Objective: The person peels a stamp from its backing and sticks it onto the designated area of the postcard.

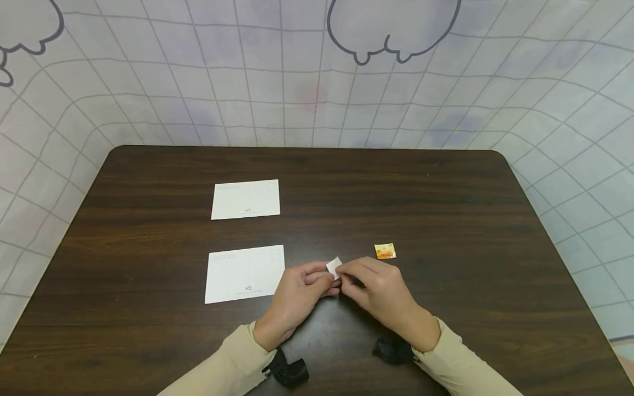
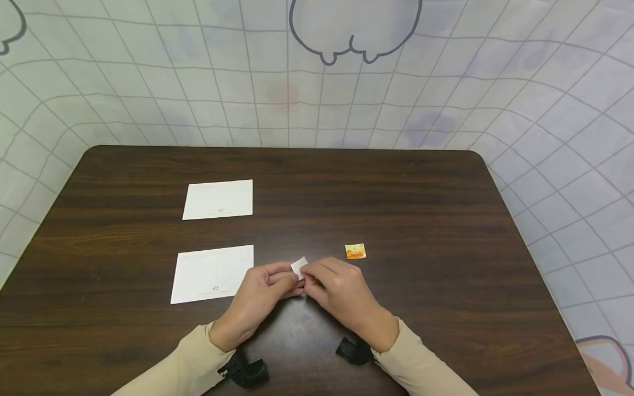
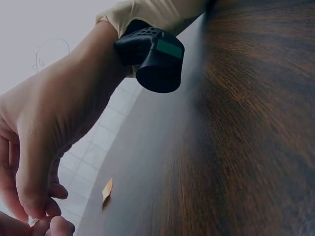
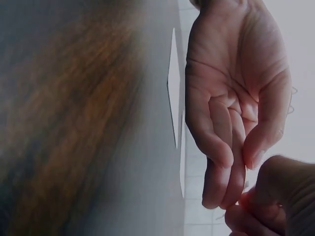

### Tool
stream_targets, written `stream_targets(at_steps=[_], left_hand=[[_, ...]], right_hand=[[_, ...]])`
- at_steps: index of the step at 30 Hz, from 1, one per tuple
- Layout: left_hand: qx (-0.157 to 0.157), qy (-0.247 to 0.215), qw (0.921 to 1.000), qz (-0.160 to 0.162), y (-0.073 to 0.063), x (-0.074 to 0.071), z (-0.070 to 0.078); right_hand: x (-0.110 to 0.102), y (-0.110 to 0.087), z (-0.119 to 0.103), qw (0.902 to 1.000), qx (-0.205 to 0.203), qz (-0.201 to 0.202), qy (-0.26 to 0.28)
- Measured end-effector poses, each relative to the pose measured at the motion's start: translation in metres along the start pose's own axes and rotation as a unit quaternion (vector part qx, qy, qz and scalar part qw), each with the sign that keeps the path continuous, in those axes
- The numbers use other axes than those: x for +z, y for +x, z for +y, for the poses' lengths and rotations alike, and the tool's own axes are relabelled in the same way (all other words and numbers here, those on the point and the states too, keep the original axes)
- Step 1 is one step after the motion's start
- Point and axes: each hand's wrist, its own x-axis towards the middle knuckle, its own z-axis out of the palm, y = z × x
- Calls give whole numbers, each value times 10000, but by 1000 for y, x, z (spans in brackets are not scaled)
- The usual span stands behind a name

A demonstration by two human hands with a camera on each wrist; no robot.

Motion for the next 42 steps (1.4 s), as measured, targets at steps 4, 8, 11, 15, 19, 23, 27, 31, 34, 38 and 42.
stream_targets(at_steps=[4,8,11,15,19,23,27,31,34,38,42], left_hand=[[-24,8,10000,14,1,-1,-1],[4,42,10000,23,1,-1,-2],[15,84,10000,20,1,-1,-2],[3,135,9999,7,2,-2,-2],[-6,248,9997,1,3,-3,-2],[13,416,9991,27,3,-4,-2],[49,512,9987,66,2,-3,-2],[71,561,9983,146,2,-3,0],[80,528,9984,188,1,-3,0],[24,332,9992,220,1,-3,2],[-38,139,9995,289,-1,-2,3]], right_hand=[[0,1,1,10000,-1,-18,73],[0,1,2,9999,16,-47,100],[-2,2,2,9999,1,-129,96],[-5,3,5,9993,-151,-342,57],[-9,4,6,9979,-319,-553,54],[-10,4,6,9978,-323,-543,192],[-8,4,4,9987,-83,-363,339],[-5,5,2,9993,66,-219,287],[-2,6,0,9997,96,-108,208],[0,7,-3,9998,160,-4,78],[1,8,-7,9997,246,60,-52]])
